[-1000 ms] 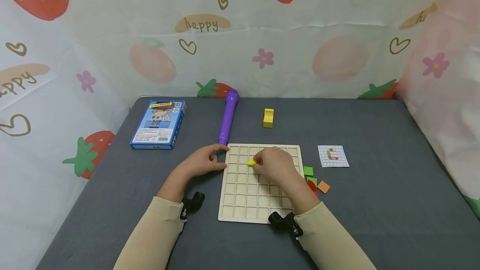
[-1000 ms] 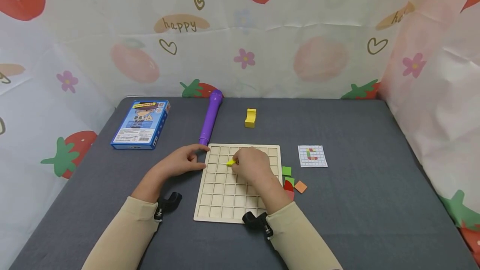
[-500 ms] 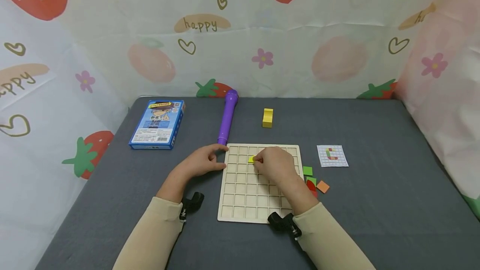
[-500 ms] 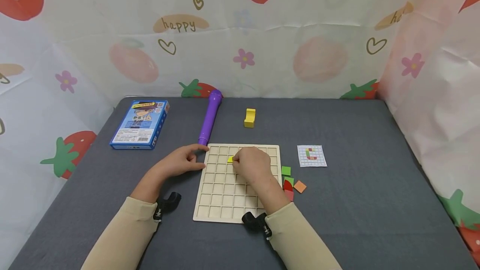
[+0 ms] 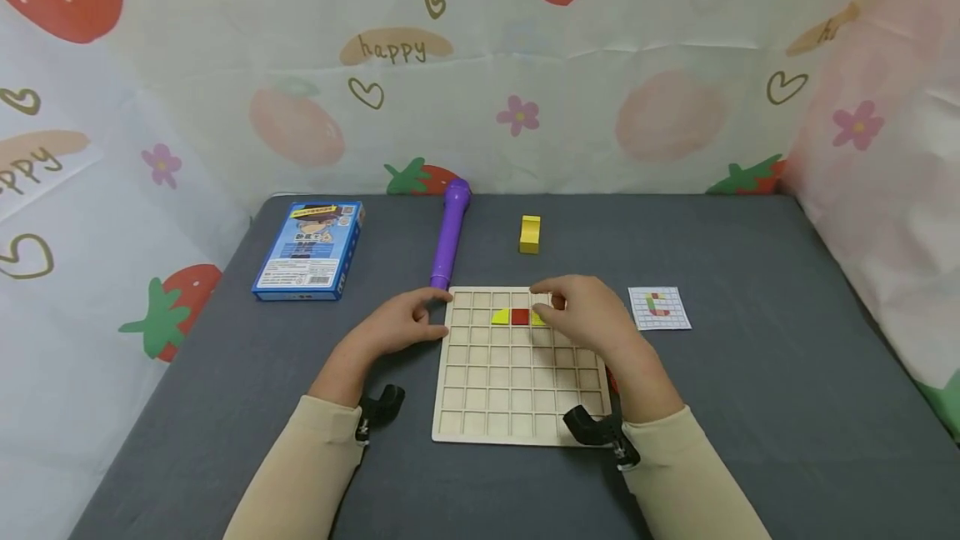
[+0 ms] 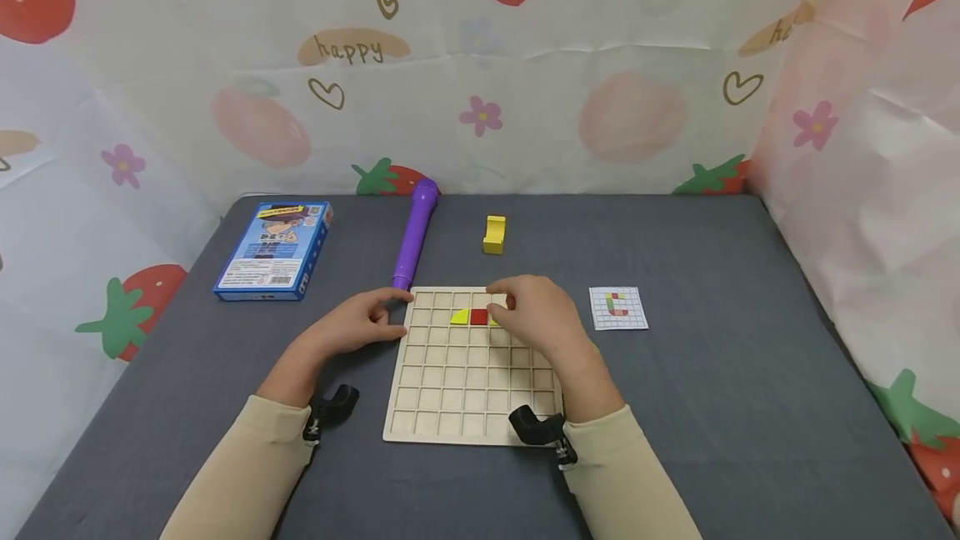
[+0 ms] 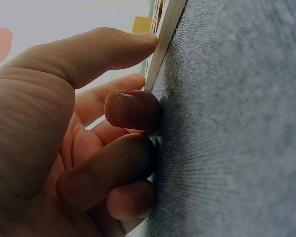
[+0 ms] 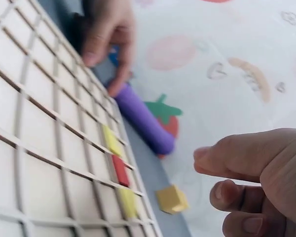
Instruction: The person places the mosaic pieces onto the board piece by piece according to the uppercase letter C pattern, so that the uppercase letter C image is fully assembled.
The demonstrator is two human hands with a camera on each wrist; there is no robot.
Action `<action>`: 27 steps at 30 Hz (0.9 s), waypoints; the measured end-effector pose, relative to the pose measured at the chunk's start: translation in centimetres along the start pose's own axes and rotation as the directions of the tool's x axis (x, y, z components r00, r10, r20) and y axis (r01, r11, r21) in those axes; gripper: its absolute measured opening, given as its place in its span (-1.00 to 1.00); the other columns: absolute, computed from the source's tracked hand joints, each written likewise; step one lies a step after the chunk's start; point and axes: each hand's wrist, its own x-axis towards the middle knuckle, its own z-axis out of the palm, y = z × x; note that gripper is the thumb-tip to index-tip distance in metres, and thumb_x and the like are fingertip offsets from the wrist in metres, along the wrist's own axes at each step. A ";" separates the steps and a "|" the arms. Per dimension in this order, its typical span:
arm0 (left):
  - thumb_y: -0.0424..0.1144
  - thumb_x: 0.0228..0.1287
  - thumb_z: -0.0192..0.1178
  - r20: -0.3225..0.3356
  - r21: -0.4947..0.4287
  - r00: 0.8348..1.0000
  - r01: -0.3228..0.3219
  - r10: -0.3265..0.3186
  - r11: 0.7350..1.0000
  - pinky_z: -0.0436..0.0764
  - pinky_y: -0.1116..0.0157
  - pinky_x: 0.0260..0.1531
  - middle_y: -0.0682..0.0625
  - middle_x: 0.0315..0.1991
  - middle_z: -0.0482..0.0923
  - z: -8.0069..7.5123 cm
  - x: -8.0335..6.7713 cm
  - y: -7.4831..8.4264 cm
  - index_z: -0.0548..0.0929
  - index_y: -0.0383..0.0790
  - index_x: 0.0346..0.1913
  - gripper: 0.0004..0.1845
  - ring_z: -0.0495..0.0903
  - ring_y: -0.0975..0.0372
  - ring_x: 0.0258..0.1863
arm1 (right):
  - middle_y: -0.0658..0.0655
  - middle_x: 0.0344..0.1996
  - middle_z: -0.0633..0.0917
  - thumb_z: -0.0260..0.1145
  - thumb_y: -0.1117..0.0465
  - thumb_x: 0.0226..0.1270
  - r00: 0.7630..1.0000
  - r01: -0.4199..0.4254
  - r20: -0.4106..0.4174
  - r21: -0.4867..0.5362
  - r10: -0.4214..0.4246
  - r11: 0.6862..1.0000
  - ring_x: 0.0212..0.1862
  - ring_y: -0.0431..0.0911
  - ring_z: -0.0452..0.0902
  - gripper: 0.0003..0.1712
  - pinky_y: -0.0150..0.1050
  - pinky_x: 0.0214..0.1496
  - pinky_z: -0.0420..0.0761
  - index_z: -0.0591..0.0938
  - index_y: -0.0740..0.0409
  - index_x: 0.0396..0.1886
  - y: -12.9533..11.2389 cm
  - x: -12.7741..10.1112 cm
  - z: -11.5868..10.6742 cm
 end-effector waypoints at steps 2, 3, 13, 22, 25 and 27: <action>-0.06 0.14 0.32 -0.004 0.003 1.000 0.003 -0.003 1.000 0.25 0.30 -0.61 0.02 -0.64 0.34 0.0 0.0 -0.1 0.45 0.09 0.22 -0.45 0.29 0.24 -0.68 | 0.01 -0.50 0.47 0.26 0.05 0.30 1.000 -0.017 0.004 0.025 0.017 1.000 -0.63 -0.14 0.21 -0.62 -0.24 -0.56 0.26 0.62 -0.02 0.09 0.4 -0.3 -0.8; -0.06 0.14 0.33 -0.005 0.001 1.000 0.005 -0.005 1.000 0.25 0.30 -0.61 0.02 -0.64 0.34 0.0 0.0 -0.1 0.45 0.09 0.22 -0.45 0.29 0.24 -0.68 | 0.02 -0.48 0.47 0.26 0.05 0.30 1.000 -0.027 0.006 0.034 0.027 0.999 -0.61 -0.13 0.22 -0.62 -0.24 -0.54 0.27 0.61 -0.04 0.10 0.6 -0.5 -1.2; -0.08 0.14 0.33 -0.003 -0.010 1.000 -0.004 0.004 1.000 0.26 0.29 -0.60 0.01 -0.63 0.35 -0.1 -0.2 0.0 0.45 0.06 0.23 -0.44 0.30 0.23 -0.67 | 0.07 -0.52 0.45 0.26 0.10 0.31 0.995 -0.083 0.064 0.104 0.077 0.991 -0.50 -0.08 0.29 -0.63 -0.19 -0.46 0.32 0.61 0.08 0.08 3.9 -1.1 -3.4; -0.11 0.14 0.33 0.000 -0.017 1.000 -0.025 0.025 1.000 0.26 0.29 -0.63 0.03 -0.65 0.33 0.1 -0.1 -0.2 0.45 0.02 0.23 -0.44 0.27 0.24 -0.69 | 0.09 -0.36 0.60 0.28 0.15 0.30 0.968 -0.189 0.192 0.148 0.160 0.971 -0.27 0.00 0.49 -0.77 -0.11 -0.22 0.46 0.64 0.20 -0.15 6.3 -1.8 -4.4; -0.11 0.13 0.34 -0.002 -0.020 1.000 -0.023 0.023 1.000 0.26 0.29 -0.63 0.03 -0.66 0.33 0.1 0.0 -0.2 0.46 0.02 0.22 -0.44 0.27 0.25 -0.70 | 0.11 -0.31 0.61 0.30 0.19 0.27 0.954 -0.226 0.230 0.133 0.192 0.965 -0.25 0.00 0.50 -0.81 -0.09 -0.20 0.47 0.65 0.22 -0.20 6.6 -2.0 -4.5; -0.11 0.13 0.34 -0.004 -0.020 1.000 -0.015 0.015 1.000 0.26 0.29 -0.63 0.03 -0.66 0.34 0.1 0.0 -0.1 0.46 0.03 0.22 -0.45 0.28 0.24 -0.70 | 0.11 -0.31 0.62 0.32 0.21 0.23 0.938 -0.266 0.262 0.126 0.226 0.956 -0.27 -0.01 0.51 -0.81 -0.09 -0.21 0.49 0.65 0.23 -0.23 6.8 -2.0 -4.5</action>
